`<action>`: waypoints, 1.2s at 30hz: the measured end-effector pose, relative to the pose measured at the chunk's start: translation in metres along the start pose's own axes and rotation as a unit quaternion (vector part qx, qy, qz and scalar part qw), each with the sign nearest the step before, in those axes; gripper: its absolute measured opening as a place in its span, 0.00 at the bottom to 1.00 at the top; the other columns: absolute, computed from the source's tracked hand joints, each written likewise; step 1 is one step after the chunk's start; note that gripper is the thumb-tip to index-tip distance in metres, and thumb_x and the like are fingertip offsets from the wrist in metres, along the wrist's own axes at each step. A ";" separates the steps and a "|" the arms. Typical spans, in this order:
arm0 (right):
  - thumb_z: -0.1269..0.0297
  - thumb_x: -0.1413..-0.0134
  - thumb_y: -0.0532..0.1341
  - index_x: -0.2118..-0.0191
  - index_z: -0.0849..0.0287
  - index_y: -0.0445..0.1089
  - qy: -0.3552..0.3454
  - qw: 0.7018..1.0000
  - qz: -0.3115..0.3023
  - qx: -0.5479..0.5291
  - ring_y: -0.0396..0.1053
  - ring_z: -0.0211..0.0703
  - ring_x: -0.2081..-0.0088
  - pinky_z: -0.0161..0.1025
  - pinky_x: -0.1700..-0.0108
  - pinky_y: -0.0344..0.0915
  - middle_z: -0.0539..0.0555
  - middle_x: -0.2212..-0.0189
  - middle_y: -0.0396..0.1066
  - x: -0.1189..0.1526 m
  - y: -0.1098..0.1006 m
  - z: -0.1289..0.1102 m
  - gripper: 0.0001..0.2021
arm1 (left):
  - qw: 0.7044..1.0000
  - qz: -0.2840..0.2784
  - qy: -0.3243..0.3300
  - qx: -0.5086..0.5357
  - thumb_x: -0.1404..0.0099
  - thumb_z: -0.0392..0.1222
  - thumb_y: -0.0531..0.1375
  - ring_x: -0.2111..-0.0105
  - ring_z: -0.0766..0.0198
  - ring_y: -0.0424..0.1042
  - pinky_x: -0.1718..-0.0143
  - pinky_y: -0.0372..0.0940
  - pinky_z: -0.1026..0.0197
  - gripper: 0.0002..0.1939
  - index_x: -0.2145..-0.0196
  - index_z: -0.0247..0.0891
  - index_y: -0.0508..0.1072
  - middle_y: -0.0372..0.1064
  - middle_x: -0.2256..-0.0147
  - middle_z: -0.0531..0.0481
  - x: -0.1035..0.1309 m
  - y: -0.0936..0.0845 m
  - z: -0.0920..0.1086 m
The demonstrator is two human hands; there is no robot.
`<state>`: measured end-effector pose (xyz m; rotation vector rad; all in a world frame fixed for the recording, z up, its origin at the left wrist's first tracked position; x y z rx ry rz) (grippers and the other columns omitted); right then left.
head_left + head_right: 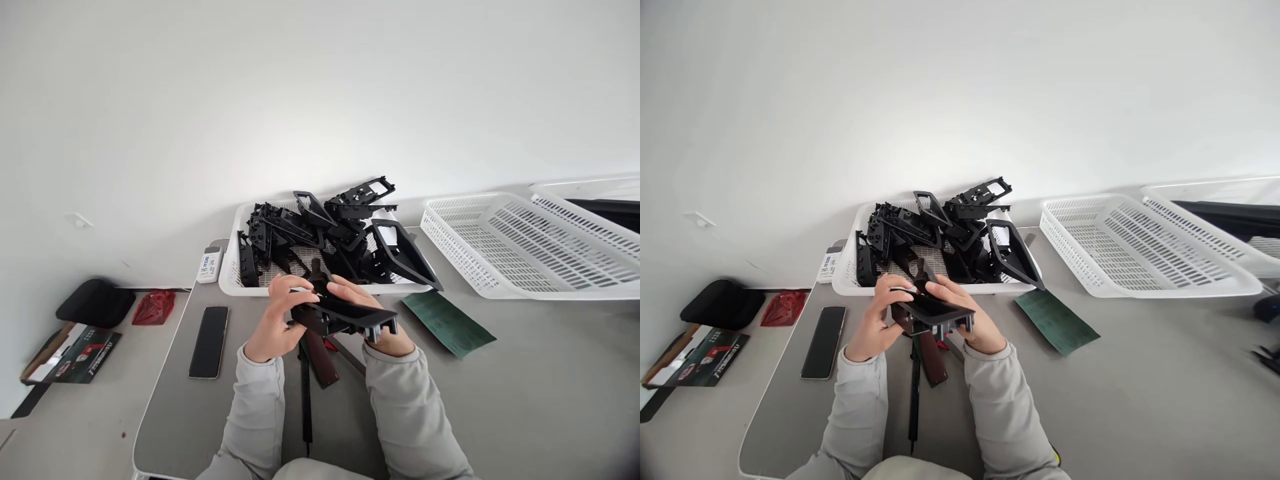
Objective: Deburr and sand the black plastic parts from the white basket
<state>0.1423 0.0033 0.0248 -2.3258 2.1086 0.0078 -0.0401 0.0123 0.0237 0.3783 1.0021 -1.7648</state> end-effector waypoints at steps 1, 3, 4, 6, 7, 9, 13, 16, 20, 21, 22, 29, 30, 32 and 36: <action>0.54 0.50 0.63 0.60 0.53 0.73 0.010 1.000 -0.024 -0.007 0.73 0.50 0.57 0.45 0.57 0.70 0.53 0.61 0.76 -0.001 0.001 0.001 0.13 | 1.000 0.005 -0.002 -0.017 0.36 0.33 0.57 0.44 0.54 0.61 0.40 0.51 0.41 0.16 0.53 0.49 0.69 0.64 0.49 0.45 0.000 0.000 -0.001; 0.55 0.49 0.63 0.54 0.54 0.71 0.027 0.997 -0.062 -0.021 0.73 0.48 0.58 0.44 0.57 0.70 0.53 0.60 0.75 -0.001 0.004 0.003 0.16 | 0.999 0.020 -0.021 -0.019 0.34 0.37 0.56 0.38 0.53 0.53 0.38 0.50 0.43 0.15 0.51 0.51 0.69 0.58 0.42 0.45 0.000 0.001 -0.004; 0.56 0.48 0.63 0.52 0.54 0.69 0.026 0.997 -0.066 -0.021 0.73 0.48 0.58 0.44 0.56 0.70 0.52 0.59 0.75 -0.001 0.006 0.003 0.17 | 0.999 0.029 -0.044 0.003 0.34 0.40 0.57 0.36 0.53 0.49 0.38 0.50 0.44 0.15 0.49 0.51 0.68 0.54 0.39 0.46 0.001 0.003 -0.007; 0.58 0.48 0.63 0.52 0.55 0.68 -0.008 0.999 -0.036 0.010 0.71 0.47 0.56 0.44 0.53 0.68 0.52 0.57 0.73 -0.002 0.007 0.003 0.17 | 0.984 0.064 -0.130 0.102 0.34 0.46 0.57 0.35 0.52 0.50 0.39 0.54 0.46 0.20 0.44 0.53 0.64 0.51 0.36 0.46 0.002 0.006 -0.013; 0.60 0.47 0.62 0.53 0.55 0.68 -0.040 0.998 -0.010 0.040 0.70 0.47 0.54 0.45 0.51 0.67 0.53 0.56 0.72 -0.002 0.008 0.003 0.16 | 0.963 0.086 -0.189 0.170 0.34 0.49 0.57 0.37 0.52 0.54 0.41 0.57 0.48 0.22 0.43 0.53 0.62 0.52 0.37 0.46 0.003 0.008 -0.017; 0.63 0.45 0.60 0.55 0.55 0.68 -0.113 0.986 0.051 0.110 0.68 0.48 0.52 0.46 0.48 0.65 0.54 0.55 0.70 -0.003 0.011 0.002 0.12 | 0.895 0.113 -0.306 0.303 0.34 0.54 0.56 0.43 0.51 0.63 0.48 0.65 0.51 0.24 0.42 0.49 0.61 0.60 0.41 0.44 0.005 0.014 -0.021; 0.67 0.42 0.56 0.53 0.55 0.67 -0.188 0.950 0.135 0.211 0.66 0.48 0.49 0.48 0.46 0.64 0.58 0.51 0.65 -0.004 0.019 0.001 0.11 | 0.786 0.050 -0.407 0.462 0.36 0.58 0.55 0.56 0.53 0.73 0.59 0.70 0.54 0.25 0.46 0.43 0.65 0.71 0.54 0.45 0.005 0.029 -0.016; 0.65 0.38 0.54 0.50 0.55 0.67 -0.193 0.952 0.093 0.221 0.66 0.47 0.47 0.46 0.46 0.65 0.59 0.49 0.64 -0.004 0.023 0.001 0.13 | 0.743 0.037 -0.418 0.522 0.39 0.50 0.61 0.61 0.56 0.75 0.62 0.71 0.55 0.24 0.47 0.43 0.65 0.73 0.58 0.48 0.002 0.032 -0.014; 0.59 0.35 0.52 0.49 0.55 0.68 -0.198 0.952 0.129 0.197 0.65 0.47 0.47 0.46 0.45 0.64 0.58 0.51 0.64 -0.002 0.012 0.000 0.15 | 0.716 0.078 -0.428 0.545 0.42 0.46 0.62 0.70 0.61 0.74 0.68 0.70 0.57 0.18 0.55 0.39 0.68 0.73 0.65 0.49 0.003 0.028 -0.020; 0.58 0.35 0.52 0.49 0.55 0.68 -0.197 0.945 0.169 0.200 0.65 0.48 0.47 0.47 0.45 0.63 0.58 0.52 0.64 -0.002 0.007 0.001 0.15 | 0.720 0.086 -0.424 0.542 0.42 0.46 0.62 0.71 0.62 0.73 0.69 0.70 0.58 0.17 0.56 0.39 0.68 0.72 0.66 0.50 0.004 0.027 -0.022; 0.56 0.36 0.52 0.49 0.56 0.69 -0.194 0.936 0.208 0.206 0.65 0.48 0.49 0.48 0.46 0.64 0.58 0.54 0.64 -0.002 0.001 0.002 0.16 | 0.727 0.092 -0.417 0.537 0.43 0.45 0.62 0.71 0.62 0.73 0.68 0.69 0.58 0.17 0.57 0.39 0.68 0.72 0.67 0.50 0.005 0.025 -0.023; 0.59 0.48 0.65 0.48 0.54 0.64 -0.148 0.921 0.325 0.157 0.69 0.43 0.64 0.45 0.61 0.70 0.54 0.61 0.69 -0.006 -0.011 0.011 0.21 | 0.791 0.051 -0.383 0.473 0.49 0.38 0.67 0.63 0.61 0.72 0.59 0.67 0.56 0.34 0.46 0.47 0.61 0.71 0.58 0.52 0.006 0.021 -0.017; 0.60 0.49 0.66 0.48 0.54 0.63 -0.161 0.918 0.335 0.139 0.70 0.42 0.63 0.44 0.61 0.71 0.54 0.60 0.69 -0.006 -0.010 0.011 0.22 | 0.799 0.045 -0.380 0.463 0.50 0.38 0.67 0.59 0.59 0.72 0.55 0.66 0.55 0.37 0.44 0.48 0.60 0.70 0.54 0.52 0.005 0.022 -0.015; 0.63 0.49 0.66 0.53 0.54 0.66 -0.190 0.914 0.332 0.136 0.71 0.42 0.61 0.43 0.60 0.71 0.54 0.59 0.70 -0.006 -0.005 0.008 0.16 | 0.805 0.045 -0.383 0.451 0.48 0.41 0.67 0.51 0.56 0.69 0.50 0.63 0.55 0.37 0.42 0.48 0.60 0.68 0.49 0.50 0.003 0.023 -0.012; 0.67 0.44 0.62 0.63 0.54 0.73 -0.253 0.901 0.281 0.214 0.71 0.45 0.57 0.45 0.57 0.71 0.55 0.58 0.70 -0.006 0.007 0.001 0.04 | 0.803 0.057 -0.417 0.423 0.42 0.50 0.64 0.50 0.54 0.68 0.49 0.63 0.54 0.29 0.44 0.47 0.63 0.67 0.48 0.49 0.001 0.024 -0.008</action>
Point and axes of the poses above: each hand's wrist, its own x-axis away from the middle knuckle, its own y-axis out of the palm, z = x × y, the point moved 3 cm from there along -x, towards the middle knuckle
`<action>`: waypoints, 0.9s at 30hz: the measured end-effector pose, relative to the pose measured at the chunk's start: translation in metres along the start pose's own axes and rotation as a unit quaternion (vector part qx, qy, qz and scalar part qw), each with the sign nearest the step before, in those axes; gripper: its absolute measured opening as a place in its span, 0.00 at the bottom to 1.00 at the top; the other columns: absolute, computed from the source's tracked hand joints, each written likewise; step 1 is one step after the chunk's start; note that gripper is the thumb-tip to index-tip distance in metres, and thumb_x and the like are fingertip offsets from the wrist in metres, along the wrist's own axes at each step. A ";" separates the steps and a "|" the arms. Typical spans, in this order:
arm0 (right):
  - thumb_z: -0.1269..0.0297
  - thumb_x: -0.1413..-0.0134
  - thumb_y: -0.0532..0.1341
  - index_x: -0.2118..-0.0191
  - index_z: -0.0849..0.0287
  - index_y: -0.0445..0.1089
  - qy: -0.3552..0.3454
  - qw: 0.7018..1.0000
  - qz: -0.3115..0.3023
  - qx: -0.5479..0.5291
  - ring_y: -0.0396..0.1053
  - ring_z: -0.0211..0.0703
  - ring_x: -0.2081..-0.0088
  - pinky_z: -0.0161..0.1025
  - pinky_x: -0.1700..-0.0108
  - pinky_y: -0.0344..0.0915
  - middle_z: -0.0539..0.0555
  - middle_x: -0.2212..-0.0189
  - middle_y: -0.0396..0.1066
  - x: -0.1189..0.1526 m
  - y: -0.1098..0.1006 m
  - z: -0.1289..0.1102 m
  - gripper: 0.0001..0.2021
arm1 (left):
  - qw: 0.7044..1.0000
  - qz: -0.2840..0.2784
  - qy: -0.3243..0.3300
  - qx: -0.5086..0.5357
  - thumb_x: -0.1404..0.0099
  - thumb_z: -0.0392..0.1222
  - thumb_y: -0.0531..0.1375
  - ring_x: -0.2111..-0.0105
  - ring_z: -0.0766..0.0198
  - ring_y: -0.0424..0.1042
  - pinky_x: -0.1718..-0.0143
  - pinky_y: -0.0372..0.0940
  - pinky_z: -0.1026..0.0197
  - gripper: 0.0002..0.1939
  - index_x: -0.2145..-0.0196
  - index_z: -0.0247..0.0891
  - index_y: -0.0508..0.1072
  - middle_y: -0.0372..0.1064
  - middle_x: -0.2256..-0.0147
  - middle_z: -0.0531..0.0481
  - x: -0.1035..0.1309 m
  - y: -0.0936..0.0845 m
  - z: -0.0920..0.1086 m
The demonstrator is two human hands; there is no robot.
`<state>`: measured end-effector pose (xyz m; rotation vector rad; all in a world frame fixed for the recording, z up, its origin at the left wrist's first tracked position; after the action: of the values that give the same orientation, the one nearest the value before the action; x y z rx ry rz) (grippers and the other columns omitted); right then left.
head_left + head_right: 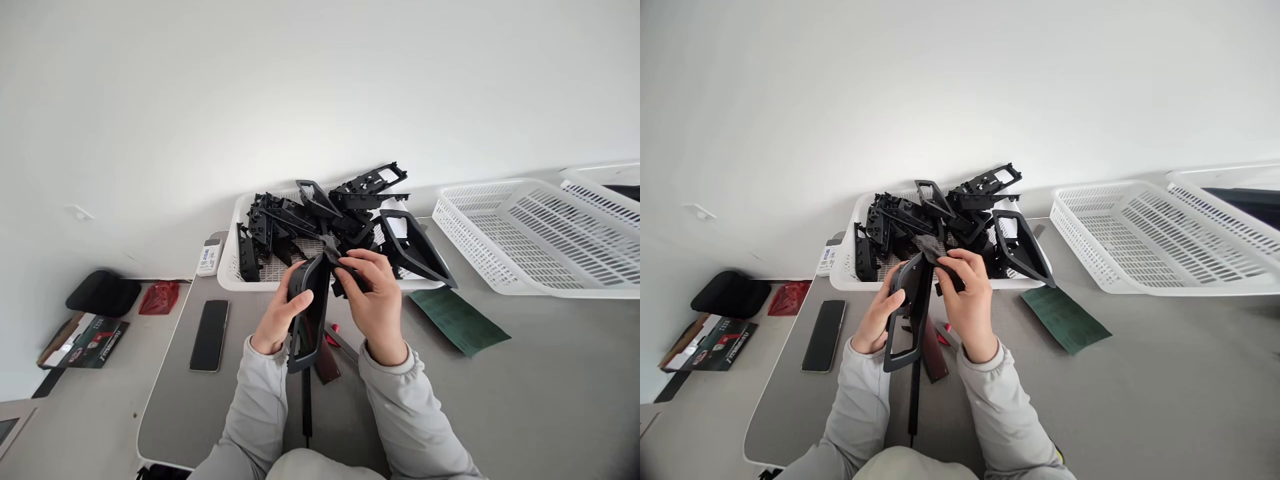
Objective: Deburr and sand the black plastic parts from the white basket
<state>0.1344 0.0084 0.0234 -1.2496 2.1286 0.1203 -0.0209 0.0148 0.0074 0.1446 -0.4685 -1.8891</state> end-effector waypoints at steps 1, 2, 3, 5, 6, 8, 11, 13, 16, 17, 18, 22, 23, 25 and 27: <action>0.68 0.43 0.61 0.62 0.54 0.73 -0.021 1.000 -0.018 0.005 0.71 0.45 0.57 0.45 0.57 0.71 0.55 0.59 0.70 0.001 0.003 -0.002 0.05 | 1.000 0.009 0.004 -0.011 0.42 0.51 0.64 0.49 0.55 0.68 0.48 0.62 0.54 0.29 0.44 0.47 0.64 0.67 0.48 0.49 0.000 0.000 0.001; 0.69 0.42 0.60 0.61 0.53 0.74 -0.038 0.999 -0.036 0.007 0.71 0.45 0.58 0.45 0.57 0.71 0.55 0.61 0.70 0.001 0.005 -0.004 0.06 | 1.000 0.017 0.013 -0.023 0.42 0.51 0.64 0.48 0.55 0.67 0.47 0.61 0.54 0.28 0.45 0.47 0.64 0.67 0.47 0.49 0.001 0.000 0.002; 0.69 0.41 0.59 0.60 0.53 0.74 -0.049 0.997 -0.053 0.005 0.71 0.44 0.59 0.45 0.57 0.71 0.55 0.62 0.70 0.002 0.008 -0.005 0.07 | 0.999 0.021 0.024 -0.035 0.42 0.51 0.64 0.47 0.54 0.66 0.45 0.60 0.54 0.28 0.45 0.47 0.64 0.66 0.46 0.49 0.001 -0.001 0.003; 0.69 0.40 0.57 0.58 0.54 0.74 -0.059 0.996 -0.073 0.006 0.70 0.44 0.60 0.44 0.59 0.71 0.55 0.61 0.68 0.004 0.012 -0.005 0.09 | 0.997 0.021 0.045 -0.063 0.41 0.51 0.63 0.45 0.54 0.64 0.43 0.58 0.53 0.28 0.44 0.47 0.64 0.65 0.45 0.49 0.001 -0.003 0.005; 0.69 0.39 0.57 0.57 0.54 0.74 -0.060 0.995 -0.078 0.009 0.70 0.44 0.61 0.44 0.60 0.71 0.56 0.60 0.67 0.005 0.014 -0.004 0.10 | 0.995 0.018 0.054 -0.079 0.41 0.51 0.63 0.45 0.54 0.64 0.42 0.57 0.53 0.28 0.44 0.47 0.63 0.65 0.44 0.49 0.001 -0.004 0.005; 0.69 0.39 0.56 0.54 0.55 0.73 -0.059 0.993 -0.102 0.016 0.70 0.44 0.61 0.43 0.60 0.71 0.57 0.59 0.66 0.006 0.017 -0.003 0.11 | 0.991 0.019 0.076 -0.110 0.41 0.50 0.63 0.45 0.54 0.63 0.42 0.56 0.53 0.28 0.44 0.47 0.63 0.64 0.44 0.49 0.001 -0.006 0.006; 0.68 0.38 0.54 0.51 0.56 0.71 -0.050 0.983 -0.175 0.031 0.70 0.45 0.63 0.43 0.61 0.71 0.56 0.62 0.67 0.007 0.020 -0.002 0.13 | 0.986 0.038 0.092 -0.136 0.42 0.49 0.64 0.44 0.54 0.63 0.41 0.55 0.53 0.28 0.45 0.45 0.64 0.64 0.44 0.48 0.000 -0.008 0.005; 0.68 0.37 0.53 0.50 0.57 0.71 -0.038 0.972 -0.229 0.039 0.70 0.44 0.64 0.42 0.61 0.71 0.56 0.64 0.67 0.008 0.020 -0.004 0.14 | 0.989 0.053 0.081 -0.115 0.41 0.49 0.63 0.44 0.54 0.63 0.41 0.55 0.53 0.26 0.45 0.45 0.65 0.65 0.45 0.49 -0.001 -0.009 0.004; 0.70 0.37 0.51 0.50 0.56 0.71 -0.030 0.952 -0.302 0.041 0.71 0.43 0.65 0.41 0.62 0.71 0.56 0.64 0.67 0.012 0.019 -0.010 0.16 | 0.992 0.084 0.075 -0.051 0.40 0.49 0.63 0.46 0.55 0.65 0.43 0.57 0.54 0.24 0.46 0.46 0.66 0.68 0.48 0.50 -0.001 -0.009 0.003; 0.70 0.38 0.51 0.50 0.56 0.72 -0.031 0.944 -0.326 0.040 0.71 0.43 0.65 0.41 0.62 0.70 0.56 0.64 0.68 0.014 0.019 -0.013 0.16 | 0.991 0.095 0.082 -0.036 0.41 0.48 0.63 0.47 0.56 0.66 0.43 0.58 0.54 0.24 0.47 0.46 0.66 0.68 0.49 0.50 -0.001 -0.009 0.004; 0.71 0.38 0.51 0.51 0.55 0.72 -0.033 0.936 -0.348 0.041 0.71 0.42 0.65 0.41 0.62 0.70 0.56 0.63 0.68 0.016 0.018 -0.016 0.16 | 0.990 0.105 0.091 -0.026 0.41 0.48 0.64 0.47 0.56 0.66 0.44 0.59 0.55 0.25 0.47 0.46 0.66 0.69 0.49 0.50 -0.001 -0.009 0.005; 0.74 0.43 0.53 0.57 0.54 0.76 -0.039 0.896 -0.437 0.072 0.72 0.42 0.66 0.39 0.64 0.69 0.54 0.64 0.72 0.023 0.015 -0.026 0.16 | 0.984 0.128 0.123 -0.030 0.42 0.48 0.65 0.48 0.55 0.67 0.46 0.61 0.55 0.26 0.47 0.47 0.66 0.69 0.49 0.49 0.001 -0.009 0.010; 0.75 0.45 0.54 0.59 0.54 0.77 -0.039 0.883 -0.462 0.080 0.72 0.42 0.67 0.38 0.65 0.68 0.53 0.65 0.72 0.024 0.014 -0.027 0.16 | 0.982 0.130 0.131 -0.033 0.42 0.48 0.64 0.48 0.55 0.67 0.46 0.61 0.55 0.26 0.46 0.48 0.66 0.69 0.49 0.50 0.001 -0.009 0.011; 0.76 0.46 0.55 0.61 0.53 0.77 -0.037 0.860 -0.504 0.069 0.72 0.41 0.68 0.38 0.66 0.67 0.52 0.67 0.73 0.024 0.010 -0.031 0.16 | 0.982 0.126 0.137 -0.030 0.40 0.49 0.63 0.49 0.56 0.68 0.46 0.61 0.55 0.25 0.46 0.49 0.65 0.69 0.50 0.50 0.002 -0.010 0.012; 0.74 0.46 0.55 0.63 0.54 0.76 -0.018 0.862 -0.506 0.015 0.72 0.40 0.68 0.38 0.65 0.67 0.51 0.67 0.73 0.021 0.004 -0.033 0.14 | 0.984 0.113 0.133 -0.019 0.40 0.50 0.62 0.48 0.56 0.68 0.45 0.60 0.55 0.25 0.46 0.50 0.65 0.69 0.50 0.51 0.002 -0.011 0.012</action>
<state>0.1080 -0.0179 0.0364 -2.1395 1.1906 -0.3399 -0.0345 0.0192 0.0143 0.3019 -0.2532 -1.6260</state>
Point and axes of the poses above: each hand's wrist, its own x-axis away from the middle knuckle, its own y-axis out of the palm, z = x × y, the point moved 3 cm from there along -x, towards the middle knuckle
